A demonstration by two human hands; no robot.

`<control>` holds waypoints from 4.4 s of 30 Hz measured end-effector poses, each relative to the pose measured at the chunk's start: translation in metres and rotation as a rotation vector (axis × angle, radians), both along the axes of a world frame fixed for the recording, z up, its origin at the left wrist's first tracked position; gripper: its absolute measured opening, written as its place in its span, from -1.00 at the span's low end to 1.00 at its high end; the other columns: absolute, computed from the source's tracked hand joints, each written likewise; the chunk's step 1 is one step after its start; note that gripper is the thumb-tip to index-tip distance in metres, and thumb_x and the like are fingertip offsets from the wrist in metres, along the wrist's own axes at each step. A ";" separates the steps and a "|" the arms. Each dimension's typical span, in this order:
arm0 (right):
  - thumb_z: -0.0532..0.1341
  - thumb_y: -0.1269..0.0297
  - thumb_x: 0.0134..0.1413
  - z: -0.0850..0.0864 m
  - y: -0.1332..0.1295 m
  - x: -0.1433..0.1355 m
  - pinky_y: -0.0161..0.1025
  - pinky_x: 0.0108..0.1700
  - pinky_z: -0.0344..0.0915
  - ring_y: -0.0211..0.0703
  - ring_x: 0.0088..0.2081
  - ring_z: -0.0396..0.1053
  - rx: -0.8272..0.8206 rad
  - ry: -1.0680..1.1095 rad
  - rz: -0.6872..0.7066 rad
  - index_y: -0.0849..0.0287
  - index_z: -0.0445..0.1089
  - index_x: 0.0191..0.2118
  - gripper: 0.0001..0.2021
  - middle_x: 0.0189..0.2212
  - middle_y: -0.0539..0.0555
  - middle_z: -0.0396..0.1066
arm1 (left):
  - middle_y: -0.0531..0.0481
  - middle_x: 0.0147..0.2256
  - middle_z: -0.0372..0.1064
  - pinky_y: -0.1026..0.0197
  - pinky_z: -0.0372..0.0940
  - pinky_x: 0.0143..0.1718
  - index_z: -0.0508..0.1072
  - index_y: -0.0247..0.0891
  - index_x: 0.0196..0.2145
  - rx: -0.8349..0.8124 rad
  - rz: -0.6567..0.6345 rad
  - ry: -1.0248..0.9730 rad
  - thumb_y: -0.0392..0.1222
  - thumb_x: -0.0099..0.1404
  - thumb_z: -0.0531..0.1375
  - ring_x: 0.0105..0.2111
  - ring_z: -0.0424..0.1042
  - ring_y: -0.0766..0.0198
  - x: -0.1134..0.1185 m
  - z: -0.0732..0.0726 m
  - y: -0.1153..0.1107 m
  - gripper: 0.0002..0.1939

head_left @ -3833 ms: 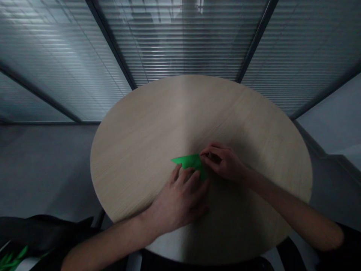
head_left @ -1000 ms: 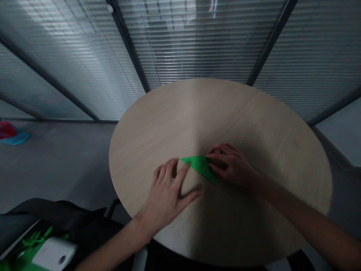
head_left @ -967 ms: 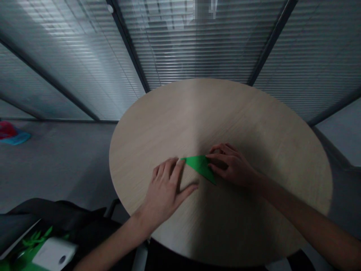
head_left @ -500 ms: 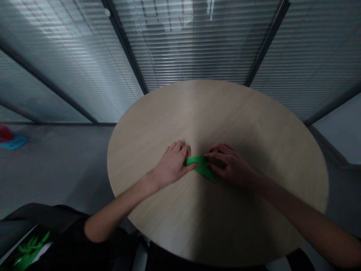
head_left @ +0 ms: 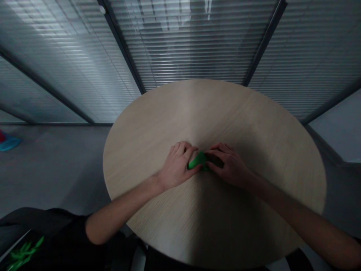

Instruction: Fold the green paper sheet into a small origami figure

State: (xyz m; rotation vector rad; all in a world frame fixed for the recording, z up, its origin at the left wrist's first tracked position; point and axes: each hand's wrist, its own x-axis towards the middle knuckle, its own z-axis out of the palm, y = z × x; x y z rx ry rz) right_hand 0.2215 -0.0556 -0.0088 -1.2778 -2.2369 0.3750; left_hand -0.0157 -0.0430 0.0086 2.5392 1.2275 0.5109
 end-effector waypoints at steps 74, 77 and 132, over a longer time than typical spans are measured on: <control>0.34 -0.01 0.16 0.032 -0.007 -0.002 -0.31 -0.40 0.22 -0.25 -0.44 0.29 -0.640 0.644 0.019 0.18 0.54 -0.32 -0.69 -0.46 -0.01 0.38 | 0.17 -0.59 0.10 0.34 -0.06 -0.56 0.35 -0.27 -0.48 -0.729 0.035 -0.838 0.10 0.31 0.30 -0.58 0.04 0.43 0.019 0.012 -0.004 -0.59; 0.30 -0.07 0.18 0.033 -0.006 -0.003 -0.31 -0.44 0.15 -0.27 -0.46 0.22 -0.635 0.630 0.013 0.17 0.50 -0.36 -0.64 -0.49 -0.03 0.31 | 0.17 -0.59 0.11 0.34 -0.08 -0.57 0.37 -0.27 -0.47 -0.731 0.047 -0.849 0.08 0.31 0.30 -0.59 0.04 0.43 0.017 0.014 -0.004 -0.61; 0.33 -0.04 0.16 0.031 -0.007 -0.002 -0.28 -0.34 0.28 -0.18 -0.35 0.36 -0.655 0.623 -0.013 0.16 0.52 -0.26 -0.68 -0.36 0.05 0.45 | 0.13 -0.54 0.19 0.34 0.01 -0.55 0.41 -0.29 -0.42 -0.715 0.010 -0.789 0.08 0.34 0.28 -0.55 0.14 0.40 0.018 0.013 -0.010 -0.62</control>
